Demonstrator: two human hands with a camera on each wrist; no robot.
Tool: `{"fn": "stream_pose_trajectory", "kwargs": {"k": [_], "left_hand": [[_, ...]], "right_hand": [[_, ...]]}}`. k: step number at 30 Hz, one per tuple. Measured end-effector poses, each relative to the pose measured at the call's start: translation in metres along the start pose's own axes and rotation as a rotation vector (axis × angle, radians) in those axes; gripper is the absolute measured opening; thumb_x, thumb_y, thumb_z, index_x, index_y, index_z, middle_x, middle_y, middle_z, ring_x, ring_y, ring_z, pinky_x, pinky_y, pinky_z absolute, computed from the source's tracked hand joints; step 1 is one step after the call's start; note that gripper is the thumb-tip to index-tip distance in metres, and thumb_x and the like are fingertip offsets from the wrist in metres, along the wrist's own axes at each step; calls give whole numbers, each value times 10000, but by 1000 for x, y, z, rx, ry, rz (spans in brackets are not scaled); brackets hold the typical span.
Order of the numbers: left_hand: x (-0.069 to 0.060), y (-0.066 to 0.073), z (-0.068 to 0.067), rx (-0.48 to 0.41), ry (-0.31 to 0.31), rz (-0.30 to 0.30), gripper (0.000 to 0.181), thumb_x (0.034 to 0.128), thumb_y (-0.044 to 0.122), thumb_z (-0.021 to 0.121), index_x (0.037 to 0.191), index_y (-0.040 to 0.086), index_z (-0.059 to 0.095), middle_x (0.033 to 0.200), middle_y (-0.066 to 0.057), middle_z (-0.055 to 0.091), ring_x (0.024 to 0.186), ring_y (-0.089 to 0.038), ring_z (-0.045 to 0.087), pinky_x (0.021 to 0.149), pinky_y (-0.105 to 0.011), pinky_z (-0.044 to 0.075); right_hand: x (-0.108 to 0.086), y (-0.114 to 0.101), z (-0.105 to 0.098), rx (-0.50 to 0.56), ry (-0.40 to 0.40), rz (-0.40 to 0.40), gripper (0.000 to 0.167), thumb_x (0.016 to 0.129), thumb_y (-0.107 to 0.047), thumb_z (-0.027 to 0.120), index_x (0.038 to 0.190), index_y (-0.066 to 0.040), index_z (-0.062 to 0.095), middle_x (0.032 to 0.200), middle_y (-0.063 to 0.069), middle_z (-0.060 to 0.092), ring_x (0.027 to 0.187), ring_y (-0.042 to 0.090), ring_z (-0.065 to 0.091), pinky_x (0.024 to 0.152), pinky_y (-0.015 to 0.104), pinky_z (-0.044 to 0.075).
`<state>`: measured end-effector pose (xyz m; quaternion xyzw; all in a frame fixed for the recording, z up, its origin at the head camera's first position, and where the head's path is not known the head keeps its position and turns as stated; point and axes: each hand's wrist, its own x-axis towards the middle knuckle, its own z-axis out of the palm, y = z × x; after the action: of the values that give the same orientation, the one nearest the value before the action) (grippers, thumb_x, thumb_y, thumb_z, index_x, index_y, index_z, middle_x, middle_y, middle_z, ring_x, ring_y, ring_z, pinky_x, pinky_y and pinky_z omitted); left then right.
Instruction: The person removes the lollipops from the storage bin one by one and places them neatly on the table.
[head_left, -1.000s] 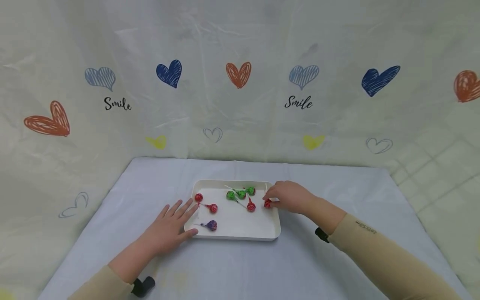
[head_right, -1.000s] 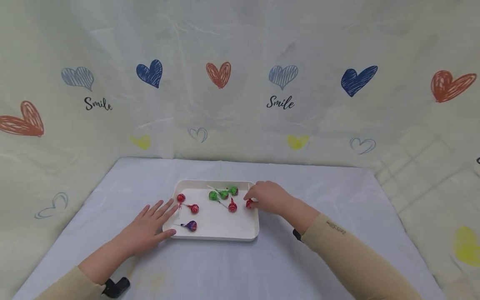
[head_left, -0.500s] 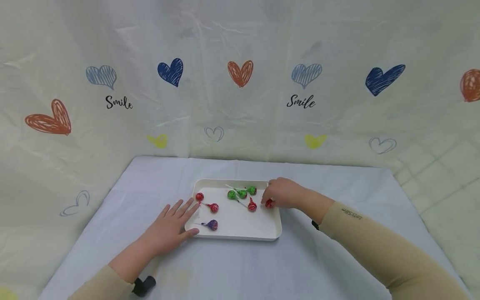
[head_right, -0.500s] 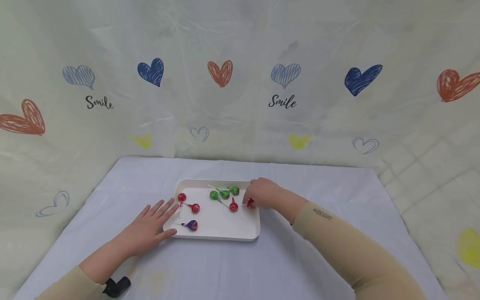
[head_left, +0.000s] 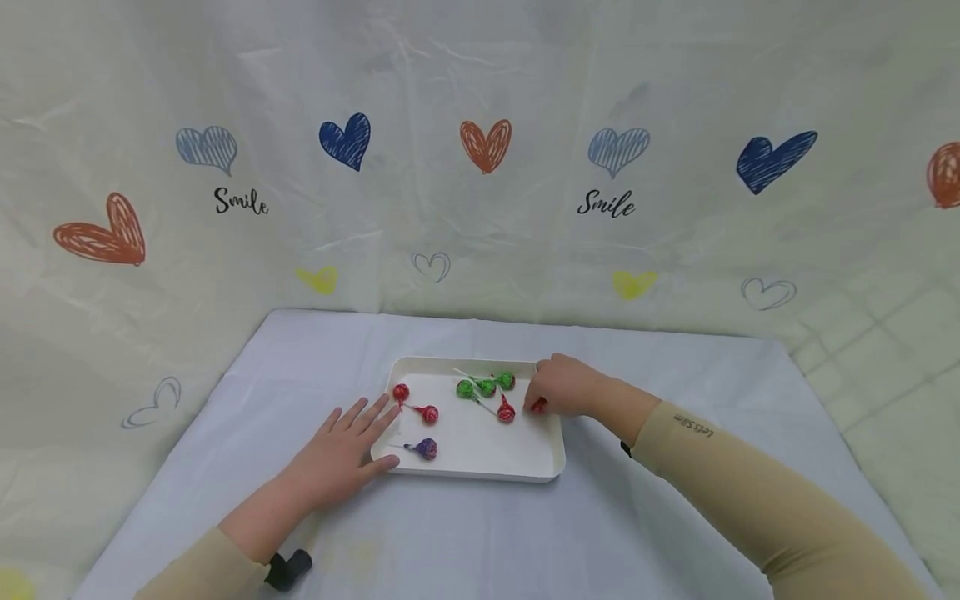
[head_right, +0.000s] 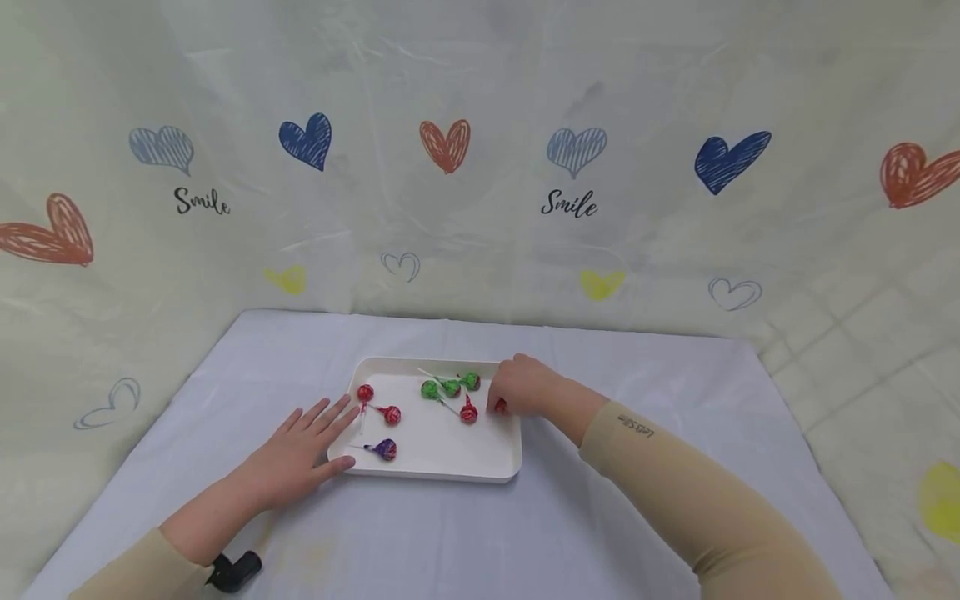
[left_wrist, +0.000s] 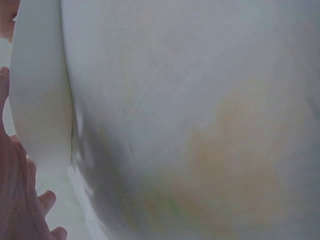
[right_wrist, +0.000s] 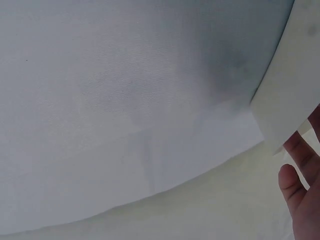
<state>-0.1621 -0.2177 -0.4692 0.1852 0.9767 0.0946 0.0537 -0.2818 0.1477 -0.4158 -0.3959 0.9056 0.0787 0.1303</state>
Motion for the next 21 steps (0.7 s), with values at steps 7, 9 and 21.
{"fn": "stream_pose_trajectory", "kwargs": {"k": [7,9,21], "left_hand": [[0,3,-2,-2,-4,-1,802,942,622,521,1591,249,235,1656,-14,170,1503,-355,146,1179,-613,94],[0,3,-3,-2,-1,2,800,943,623,520,1591,246,238,1655,-15,170,1503,-355,148,1179,-612,95],[1,-2,3,3,-2,-3,812,936,657,494,1594,270,217,1658,-4,158,1505,-352,144,1178,-615,90]], "right_hand": [[-2,5,-1,-18,64,-47,169,884,-232,767,1043,-280,800,926,-144,714,824,117,522,746,295,441],[-2,6,-2,-22,95,-57,172,879,-238,772,1043,-284,799,920,-157,711,796,106,504,714,278,428],[-16,10,-11,40,238,-79,194,840,-269,810,1033,-249,801,967,-162,734,706,88,437,640,257,378]]}}
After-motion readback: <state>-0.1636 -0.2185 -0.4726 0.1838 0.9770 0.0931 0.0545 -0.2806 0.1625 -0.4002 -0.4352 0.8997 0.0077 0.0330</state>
